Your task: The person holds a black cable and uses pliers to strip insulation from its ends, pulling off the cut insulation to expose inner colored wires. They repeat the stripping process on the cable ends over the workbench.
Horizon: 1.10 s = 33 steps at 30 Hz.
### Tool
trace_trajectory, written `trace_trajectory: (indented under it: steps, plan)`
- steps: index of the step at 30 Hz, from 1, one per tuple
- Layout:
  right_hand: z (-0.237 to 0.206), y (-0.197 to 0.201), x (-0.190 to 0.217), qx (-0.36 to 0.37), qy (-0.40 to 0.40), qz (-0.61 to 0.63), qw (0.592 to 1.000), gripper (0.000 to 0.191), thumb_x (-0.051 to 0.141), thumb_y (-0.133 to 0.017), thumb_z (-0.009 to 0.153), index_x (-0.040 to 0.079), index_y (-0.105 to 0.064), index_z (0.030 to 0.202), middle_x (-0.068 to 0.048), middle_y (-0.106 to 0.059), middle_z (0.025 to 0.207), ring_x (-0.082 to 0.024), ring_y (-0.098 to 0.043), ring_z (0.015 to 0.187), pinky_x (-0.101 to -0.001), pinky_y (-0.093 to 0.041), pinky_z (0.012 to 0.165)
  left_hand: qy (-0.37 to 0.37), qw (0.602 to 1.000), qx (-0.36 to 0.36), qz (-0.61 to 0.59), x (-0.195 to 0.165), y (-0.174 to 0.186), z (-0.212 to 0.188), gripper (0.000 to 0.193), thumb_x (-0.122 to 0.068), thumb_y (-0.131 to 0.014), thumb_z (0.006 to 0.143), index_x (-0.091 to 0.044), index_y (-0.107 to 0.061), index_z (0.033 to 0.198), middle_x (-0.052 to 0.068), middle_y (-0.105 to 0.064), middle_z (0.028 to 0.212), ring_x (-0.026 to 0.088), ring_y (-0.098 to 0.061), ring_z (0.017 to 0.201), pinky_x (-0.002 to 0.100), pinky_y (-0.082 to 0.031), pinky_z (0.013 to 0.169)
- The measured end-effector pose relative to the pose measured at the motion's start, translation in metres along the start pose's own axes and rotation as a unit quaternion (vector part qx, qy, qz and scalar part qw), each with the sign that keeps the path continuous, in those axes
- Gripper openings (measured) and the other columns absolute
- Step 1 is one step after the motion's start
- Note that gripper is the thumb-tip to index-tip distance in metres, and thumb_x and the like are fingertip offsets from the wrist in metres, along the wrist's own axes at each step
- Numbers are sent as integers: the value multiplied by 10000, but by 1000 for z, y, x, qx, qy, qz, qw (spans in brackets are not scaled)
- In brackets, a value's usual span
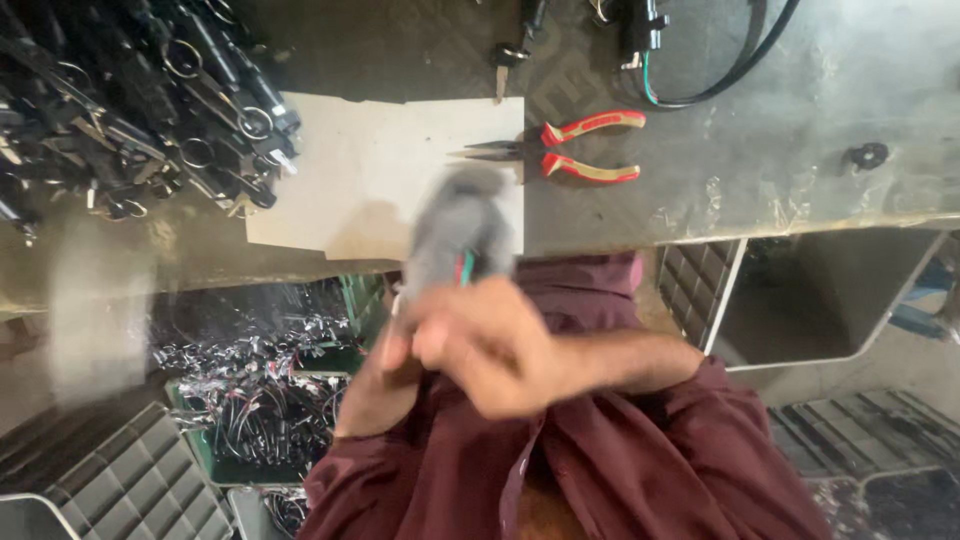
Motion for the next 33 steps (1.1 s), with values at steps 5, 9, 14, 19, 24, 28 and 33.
trace_trajectory:
  steps: [5, 9, 14, 19, 24, 28, 33]
  plan:
    - [-45, 27, 6, 5, 102, -330, 939, 216, 20, -601, 951, -7, -621, 1165, -70, -684, 888, -205, -639, 731, -344, -512, 656, -25, 998, 64, 6, -30, -13, 2, 214, -148, -605, 1011, -44, -582, 1197, 57, -628, 970, 154, -602, 842, 290, -504, 743]
    - [-35, 23, 0, 29, 28, -648, 760, 251, 160, -799, 908, 28, -675, 1082, -51, -590, 745, -220, -609, 629, -384, -443, 523, -140, 988, -27, -56, -56, 7, -19, 206, -146, -621, 1002, -46, -580, 1177, 76, -632, 987, 187, -618, 863, 313, -513, 760]
    - [-4, 21, 12, 20, 49, -616, 786, 237, 116, -808, 893, 20, -609, 980, -90, -572, 822, -284, -602, 731, -412, -460, 634, -154, 984, -7, 94, -44, 1, -31, 197, -144, -641, 991, -49, -577, 1152, 101, -637, 1008, 229, -637, 888, 342, -525, 780]
    - [-23, 50, 43, -82, 75, -601, 791, 316, 212, -671, 885, -35, -649, 1082, -166, -651, 1098, -349, -648, 998, -421, -522, 811, -235, 935, 67, 259, -70, -36, -25, 192, -141, -660, 979, -52, -574, 1126, 125, -642, 1030, 271, -656, 914, 370, -537, 801]
    - [-10, 66, 69, 95, 109, -68, 987, 295, 313, -522, 1046, 48, -649, 1023, -86, -699, 1041, -247, -709, 945, -468, -553, 866, -290, 886, 210, 295, -41, -82, -27, 244, -220, -720, 901, -78, -591, 1052, 109, -670, 933, 306, -673, 854, 395, -526, 730]
    - [-17, 102, 78, 123, 110, 5, 986, 294, 298, -510, 1088, 22, -608, 1104, -87, -655, 1043, -225, -664, 952, -417, -528, 853, -23, 900, 322, 294, -10, -67, -28, 231, -298, -692, 991, -120, -628, 1124, 39, -712, 868, 238, -724, 844, 396, -550, 750]
    - [-46, 122, 59, 75, 191, -20, 978, 304, 280, -494, 1139, -10, -555, 1205, -87, -600, 1046, -197, -608, 962, -354, -497, 837, -245, 869, 281, 327, -30, -35, -10, 187, -275, -708, 959, -117, -635, 1028, 91, -674, 962, 305, -681, 939, 399, -543, 809]
Point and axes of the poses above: each hand's wrist, its own z-axis towards the middle knuckle, its own y-axis out of the back of the hand, x = y × z, the point moved 1 cm from there along z, towards the middle knuckle
